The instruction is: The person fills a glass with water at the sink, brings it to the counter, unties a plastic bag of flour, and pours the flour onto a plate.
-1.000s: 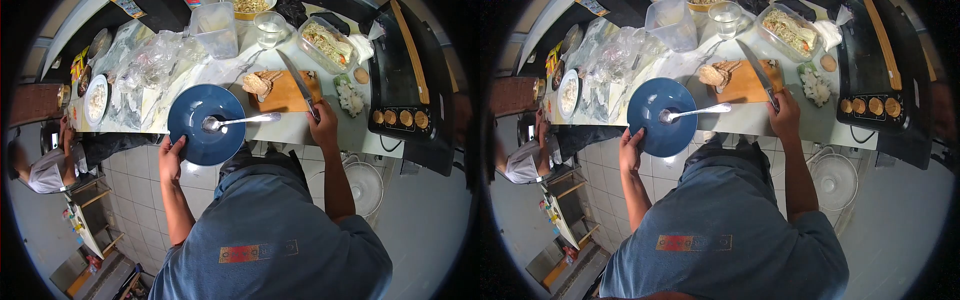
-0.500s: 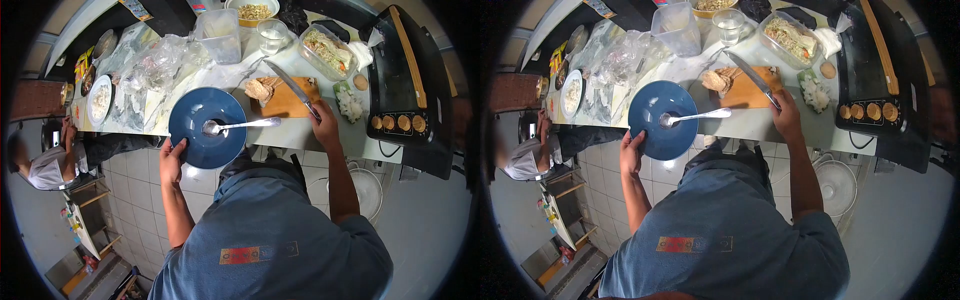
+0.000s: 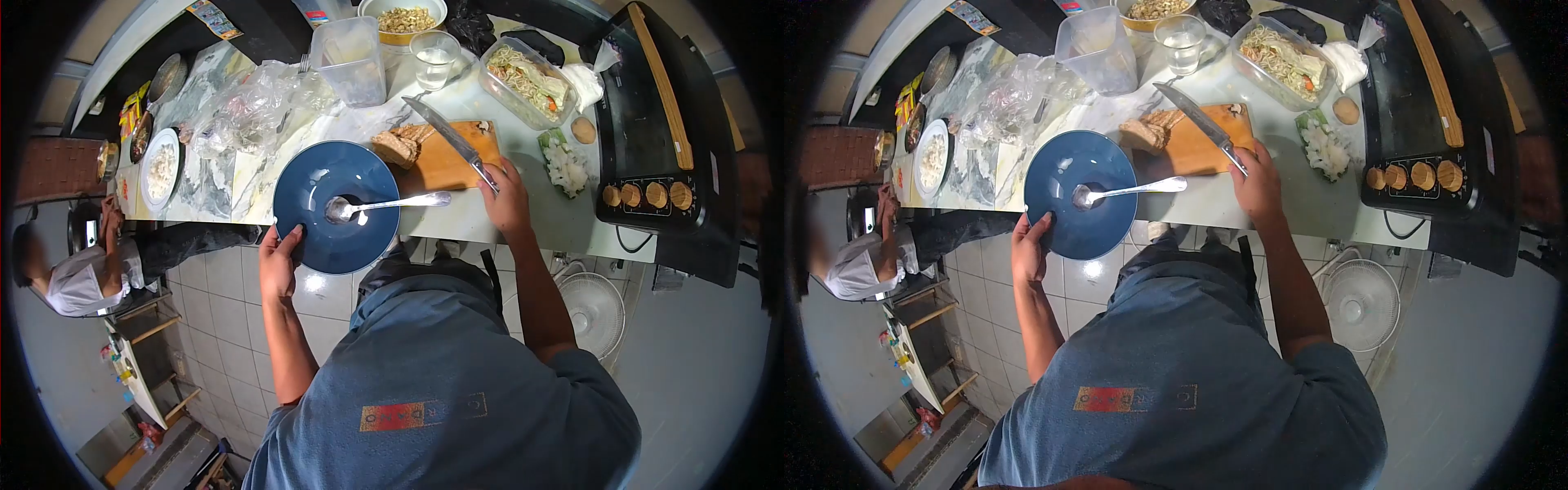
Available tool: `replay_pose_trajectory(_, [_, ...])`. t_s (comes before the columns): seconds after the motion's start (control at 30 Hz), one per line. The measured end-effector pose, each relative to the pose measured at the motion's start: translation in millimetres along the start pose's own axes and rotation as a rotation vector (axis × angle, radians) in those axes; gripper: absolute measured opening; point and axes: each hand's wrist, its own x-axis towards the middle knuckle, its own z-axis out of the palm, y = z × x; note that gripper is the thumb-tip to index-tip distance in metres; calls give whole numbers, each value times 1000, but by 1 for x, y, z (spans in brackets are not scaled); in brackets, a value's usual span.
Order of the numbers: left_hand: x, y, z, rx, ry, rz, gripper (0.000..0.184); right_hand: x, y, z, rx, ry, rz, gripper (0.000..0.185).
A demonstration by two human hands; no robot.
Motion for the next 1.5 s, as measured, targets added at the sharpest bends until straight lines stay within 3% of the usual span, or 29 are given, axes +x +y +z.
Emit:
replay_pose_trajectory(0.47, [2, 16, 18, 62, -22, 13, 26, -2, -45, 6, 89, -33, -68, 43])
replay_pose_trajectory(0.53, [8, 15, 27, 70, -56, 13, 25, 0, -39, -1, 358, -64, 60, 43])
replay_pose_trajectory(0.67, [27, 12, 58, 101, -153, -3, 24, -6, -20, -32, 333, 24, 219, 38])
replay_pose_trajectory(0.8, [47, 6, 106, 150, -277, -57, 24, -16, -9, -70, 588, -6, 302, 37])
replay_pose_trajectory(0.87, [55, 3, 133, 171, -325, -86, 23, -21, -10, -97, 904, -232, 429, 41])
replay_pose_trajectory(0.9, [59, 0, 146, 202, -380, -93, 24, -24, -5, -102, 905, -216, 442, 41])
replay_pose_trajectory(0.97, [69, -8, 172, 225, -516, -104, 25, -27, 7, -111, 1202, -206, 486, 45])
replay_pose_trajectory(1.2, [75, -29, 264, 382, -652, -176, 25, -19, 52, -153, 982, -254, 612, 45])
replay_pose_trajectory(1.5, [85, -38, 305, 611, -775, -207, 27, -18, 89, -144, 816, -360, 626, 34])
